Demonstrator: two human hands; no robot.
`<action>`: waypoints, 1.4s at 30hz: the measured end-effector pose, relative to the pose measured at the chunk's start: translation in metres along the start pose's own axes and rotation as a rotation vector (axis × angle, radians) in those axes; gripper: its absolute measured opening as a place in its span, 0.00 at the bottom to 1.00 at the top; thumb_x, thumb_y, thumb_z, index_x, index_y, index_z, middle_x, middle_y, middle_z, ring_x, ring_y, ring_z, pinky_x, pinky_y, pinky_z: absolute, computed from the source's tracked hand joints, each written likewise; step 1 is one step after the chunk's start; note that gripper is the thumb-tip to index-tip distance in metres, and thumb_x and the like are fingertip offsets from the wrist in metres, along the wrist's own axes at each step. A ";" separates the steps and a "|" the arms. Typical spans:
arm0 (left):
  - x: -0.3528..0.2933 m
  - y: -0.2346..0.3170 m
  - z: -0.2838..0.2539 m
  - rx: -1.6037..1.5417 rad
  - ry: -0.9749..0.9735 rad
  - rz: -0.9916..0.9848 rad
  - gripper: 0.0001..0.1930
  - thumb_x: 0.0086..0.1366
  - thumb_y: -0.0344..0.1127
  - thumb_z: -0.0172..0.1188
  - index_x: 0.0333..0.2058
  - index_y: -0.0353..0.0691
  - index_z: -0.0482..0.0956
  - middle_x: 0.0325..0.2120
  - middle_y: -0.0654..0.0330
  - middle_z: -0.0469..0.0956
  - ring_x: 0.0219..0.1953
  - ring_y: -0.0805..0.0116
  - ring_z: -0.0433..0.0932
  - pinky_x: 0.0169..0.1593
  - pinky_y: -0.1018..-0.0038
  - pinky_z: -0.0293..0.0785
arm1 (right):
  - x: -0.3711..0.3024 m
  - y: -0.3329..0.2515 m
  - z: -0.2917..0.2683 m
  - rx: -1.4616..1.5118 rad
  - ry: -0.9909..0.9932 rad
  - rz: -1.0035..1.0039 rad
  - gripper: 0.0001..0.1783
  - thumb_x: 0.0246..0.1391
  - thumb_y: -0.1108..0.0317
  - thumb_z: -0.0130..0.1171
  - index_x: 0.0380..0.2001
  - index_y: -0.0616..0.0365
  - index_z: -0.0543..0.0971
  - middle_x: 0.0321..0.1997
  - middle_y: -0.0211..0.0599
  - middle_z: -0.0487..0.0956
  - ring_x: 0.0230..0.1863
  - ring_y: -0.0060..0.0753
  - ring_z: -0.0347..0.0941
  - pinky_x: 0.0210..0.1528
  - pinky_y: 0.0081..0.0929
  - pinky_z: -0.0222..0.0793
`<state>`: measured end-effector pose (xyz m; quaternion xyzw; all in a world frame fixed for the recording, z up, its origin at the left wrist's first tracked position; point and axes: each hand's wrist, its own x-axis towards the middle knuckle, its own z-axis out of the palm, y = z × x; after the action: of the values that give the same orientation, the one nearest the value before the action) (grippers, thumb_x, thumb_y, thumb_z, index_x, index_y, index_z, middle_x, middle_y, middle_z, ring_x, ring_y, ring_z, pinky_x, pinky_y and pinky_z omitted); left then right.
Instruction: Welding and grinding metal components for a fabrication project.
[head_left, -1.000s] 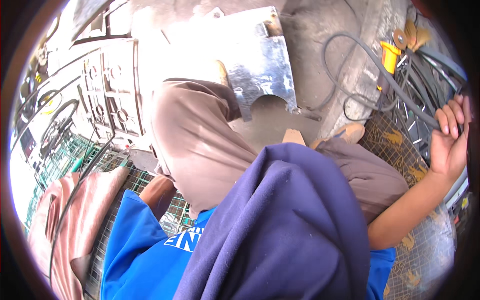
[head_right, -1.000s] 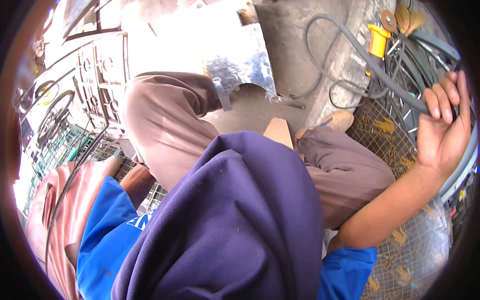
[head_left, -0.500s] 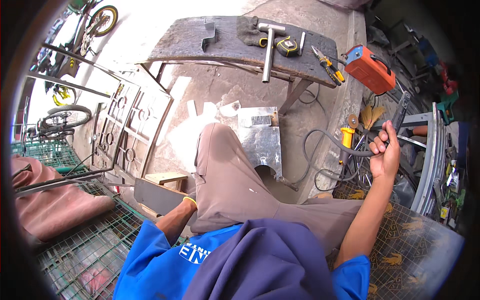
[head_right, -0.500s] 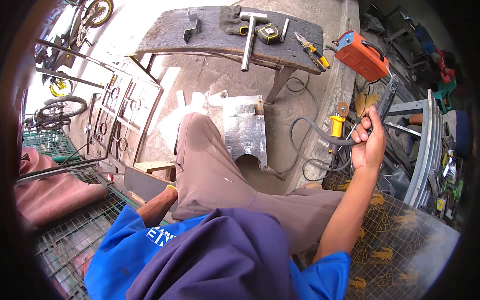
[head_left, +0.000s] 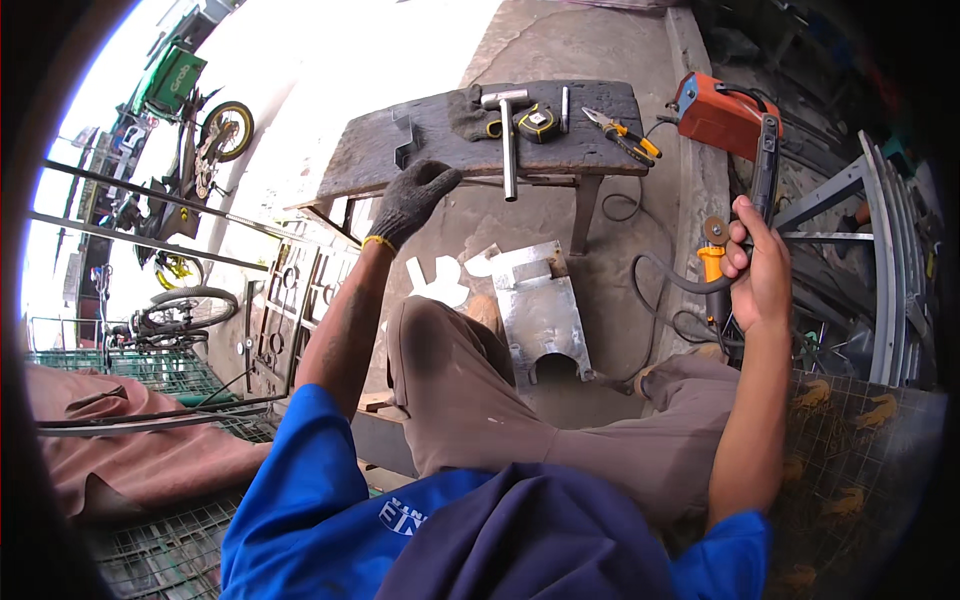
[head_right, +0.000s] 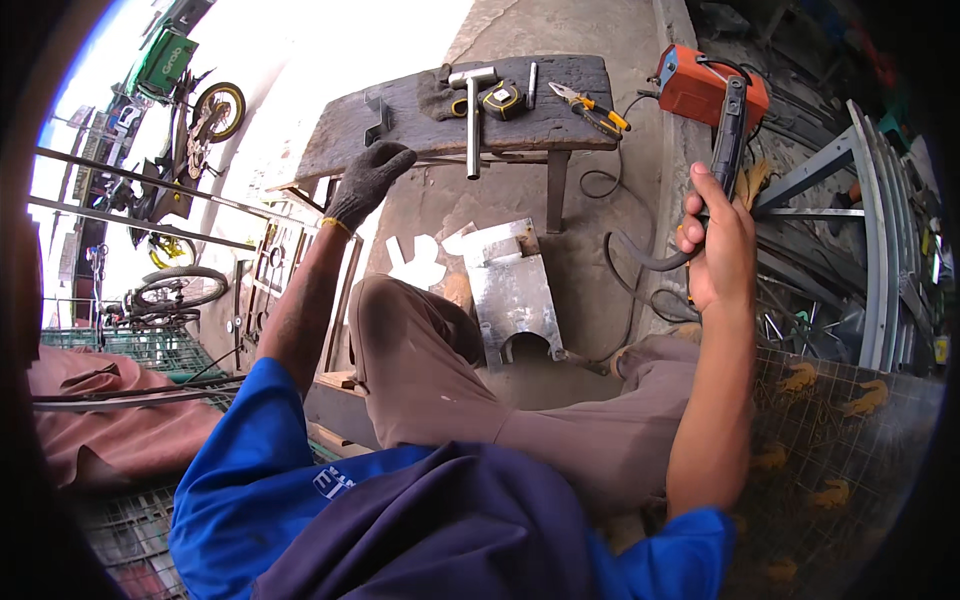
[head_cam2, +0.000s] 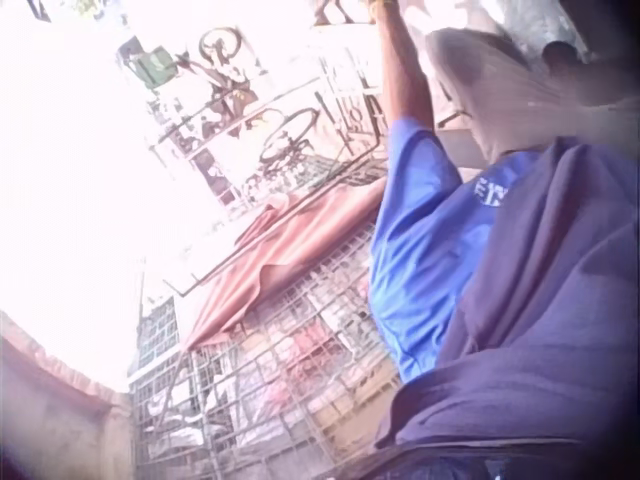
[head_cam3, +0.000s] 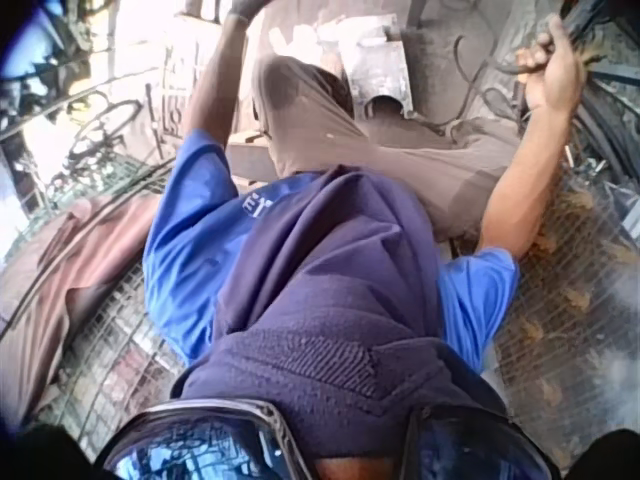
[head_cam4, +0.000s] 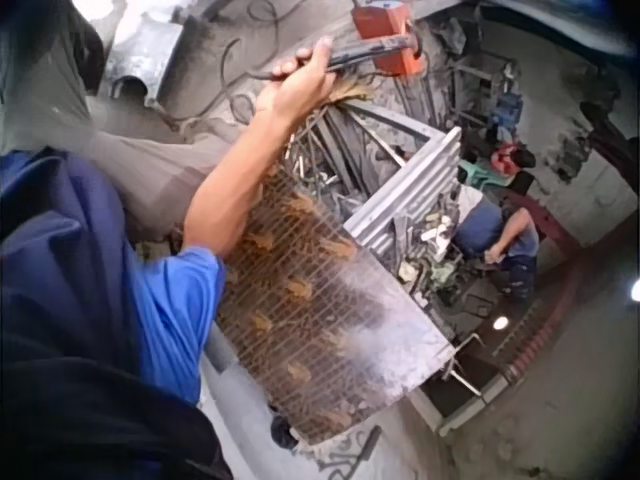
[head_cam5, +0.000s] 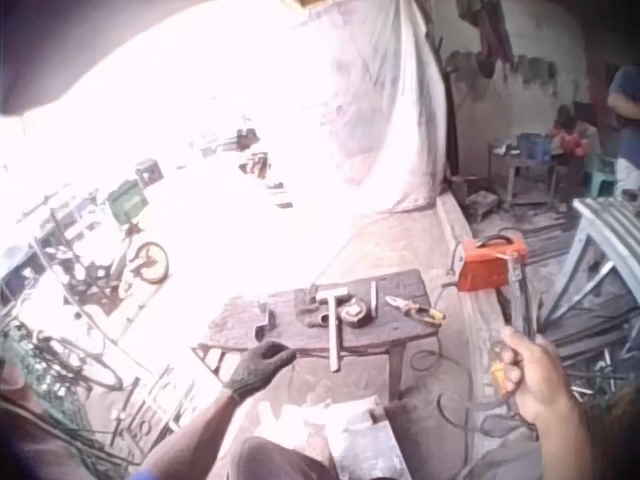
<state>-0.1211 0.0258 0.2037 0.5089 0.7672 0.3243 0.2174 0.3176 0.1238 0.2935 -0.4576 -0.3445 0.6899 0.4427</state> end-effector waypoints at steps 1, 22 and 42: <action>0.027 0.010 0.016 0.062 -0.056 0.026 0.21 0.66 0.49 0.63 0.45 0.34 0.83 0.37 0.52 0.85 0.39 0.64 0.82 0.47 0.69 0.75 | -0.001 -0.004 0.002 -0.015 0.022 -0.016 0.11 0.63 0.58 0.64 0.36 0.51 0.74 0.26 0.21 0.69 0.19 0.11 0.58 0.23 0.17 0.54; 0.182 -0.102 0.074 0.389 0.164 -0.001 0.29 0.57 0.44 0.65 0.54 0.36 0.73 0.44 0.37 0.80 0.47 0.42 0.81 0.51 0.58 0.76 | 0.006 0.018 -0.009 -0.212 0.218 0.015 0.17 0.67 0.57 0.59 0.48 0.58 0.76 0.26 0.21 0.66 0.20 0.11 0.57 0.23 0.15 0.53; -0.384 -0.102 -0.126 0.351 0.395 -0.742 0.27 0.52 0.43 0.69 0.47 0.34 0.73 0.43 0.43 0.79 0.48 0.50 0.80 0.52 0.60 0.75 | 0.010 -0.009 -0.061 -0.214 -0.133 -0.063 0.13 0.70 0.65 0.56 0.48 0.65 0.73 0.29 0.24 0.65 0.23 0.15 0.55 0.29 0.16 0.53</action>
<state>-0.1209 -0.3904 0.2193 0.1572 0.9677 0.1804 0.0789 0.3760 0.1404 0.2773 -0.4445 -0.4590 0.6635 0.3892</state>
